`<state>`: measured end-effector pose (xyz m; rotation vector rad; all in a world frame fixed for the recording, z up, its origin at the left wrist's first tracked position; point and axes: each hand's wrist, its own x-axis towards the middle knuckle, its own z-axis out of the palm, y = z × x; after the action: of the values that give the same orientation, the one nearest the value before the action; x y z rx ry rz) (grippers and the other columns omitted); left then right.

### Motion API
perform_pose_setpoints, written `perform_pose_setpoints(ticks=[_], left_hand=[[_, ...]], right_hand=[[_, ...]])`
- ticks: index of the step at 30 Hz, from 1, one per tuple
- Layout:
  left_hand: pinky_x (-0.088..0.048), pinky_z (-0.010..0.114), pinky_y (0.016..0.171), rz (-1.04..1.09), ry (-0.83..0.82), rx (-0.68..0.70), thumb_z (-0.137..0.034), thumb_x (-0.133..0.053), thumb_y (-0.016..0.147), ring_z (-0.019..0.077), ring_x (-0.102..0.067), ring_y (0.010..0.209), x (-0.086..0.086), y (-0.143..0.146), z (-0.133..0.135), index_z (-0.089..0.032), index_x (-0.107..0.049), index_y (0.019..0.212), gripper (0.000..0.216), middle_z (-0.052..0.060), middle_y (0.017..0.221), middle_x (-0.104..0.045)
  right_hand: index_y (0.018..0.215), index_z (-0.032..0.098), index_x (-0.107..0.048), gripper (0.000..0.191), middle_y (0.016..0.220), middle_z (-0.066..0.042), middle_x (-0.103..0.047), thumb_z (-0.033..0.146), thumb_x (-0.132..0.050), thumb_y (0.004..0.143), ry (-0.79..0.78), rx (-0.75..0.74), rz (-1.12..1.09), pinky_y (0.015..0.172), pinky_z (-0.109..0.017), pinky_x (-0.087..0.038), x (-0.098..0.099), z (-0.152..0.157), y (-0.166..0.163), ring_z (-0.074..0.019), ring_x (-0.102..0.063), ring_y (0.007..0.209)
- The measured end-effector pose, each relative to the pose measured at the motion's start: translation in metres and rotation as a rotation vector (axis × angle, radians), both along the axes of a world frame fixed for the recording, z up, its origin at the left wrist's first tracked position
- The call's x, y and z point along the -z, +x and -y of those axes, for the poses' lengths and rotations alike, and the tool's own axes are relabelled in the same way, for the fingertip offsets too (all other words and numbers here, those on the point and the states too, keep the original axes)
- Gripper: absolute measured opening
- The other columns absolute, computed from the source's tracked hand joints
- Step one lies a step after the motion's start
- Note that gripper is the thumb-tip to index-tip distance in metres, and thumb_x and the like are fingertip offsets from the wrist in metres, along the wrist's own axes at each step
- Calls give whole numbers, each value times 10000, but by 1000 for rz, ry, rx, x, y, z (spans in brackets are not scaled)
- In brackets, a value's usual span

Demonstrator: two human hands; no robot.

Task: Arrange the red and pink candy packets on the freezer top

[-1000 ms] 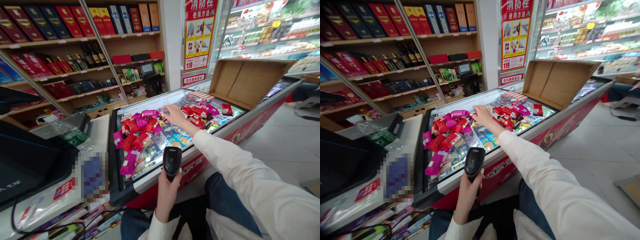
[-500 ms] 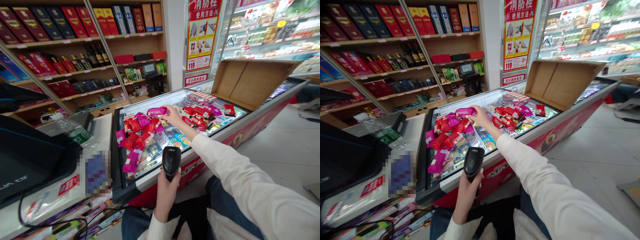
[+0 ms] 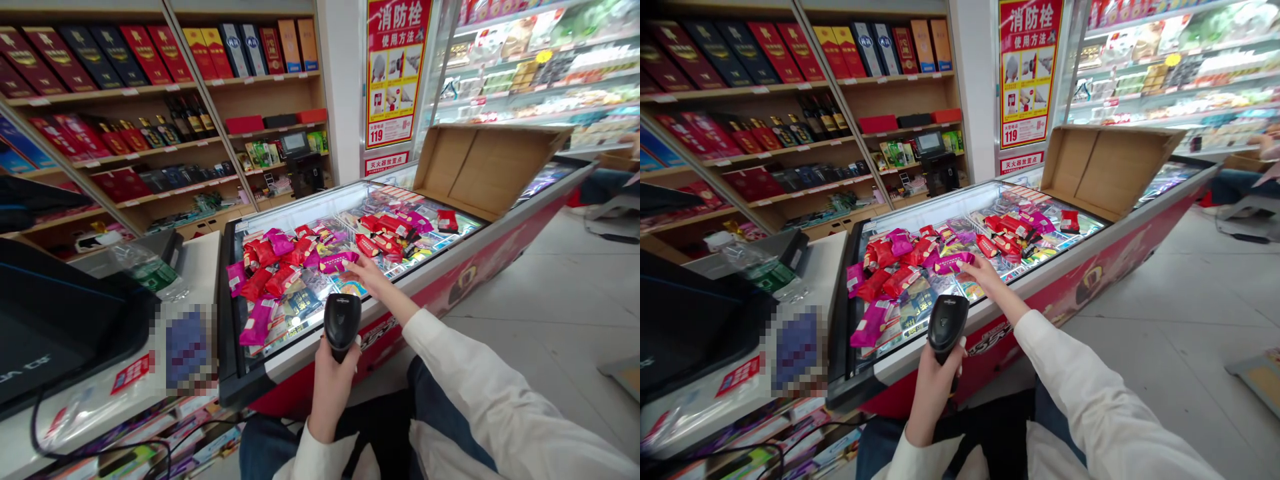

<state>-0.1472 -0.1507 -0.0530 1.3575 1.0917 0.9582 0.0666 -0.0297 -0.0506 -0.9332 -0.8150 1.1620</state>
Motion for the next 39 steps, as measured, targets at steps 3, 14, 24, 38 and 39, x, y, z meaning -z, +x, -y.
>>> perform_pose_setpoints(ticks=[3, 14, 24, 38, 39], left_hand=[[-485, 306, 624, 17, 18, -24, -541, -809, 839, 179, -590, 564, 10, 0, 0, -181, -698, 952, 393, -3, 632, -656], [-460, 282, 570, 47, -42, 8, -540, -824, 788, 142, -535, 508, -12, 3, 1, -188, -642, 899, 412, -26, 608, -622], [-468, 279, 563, 40, -19, -13, -544, -823, 786, 143, -553, 499, -12, 5, 1, -189, -646, 878, 407, -29, 594, -622], [-444, 278, 570, 29, -12, -7, -544, -771, 865, 146, -545, 525, 11, 6, 0, -189, -643, 920, 382, -20, 619, -641], [-446, 280, 575, 21, -12, -2, -540, -766, 867, 146, -544, 527, 12, 7, 0, -190, -640, 918, 376, -16, 627, -647]], right_hand=[[1091, 300, -779, 478, 1050, 2, -812, 387, -989, 671, 71, 9, 39, 852, -378, -664, -2, 6, -1, -225, -788, 898], [1087, 313, -636, 641, 971, 46, -769, 261, -999, 561, 105, 68, 68, 929, -356, -584, 2, 3, 0, -207, -736, 951], [1068, 291, -790, 504, 1101, -15, -831, 414, -1022, 638, 58, 53, -129, 922, -369, -614, 7, -1, 6, -240, -759, 1040], [1186, 354, -704, 444, 1038, 28, -828, 484, -901, 810, -5, 47, -202, 836, -394, -614, 20, -10, 13, -218, -786, 892], [1178, 358, -696, 438, 1021, 34, -825, 479, -898, 810, -10, 49, -205, 832, -399, -616, 19, -10, 13, -219, -786, 876]])
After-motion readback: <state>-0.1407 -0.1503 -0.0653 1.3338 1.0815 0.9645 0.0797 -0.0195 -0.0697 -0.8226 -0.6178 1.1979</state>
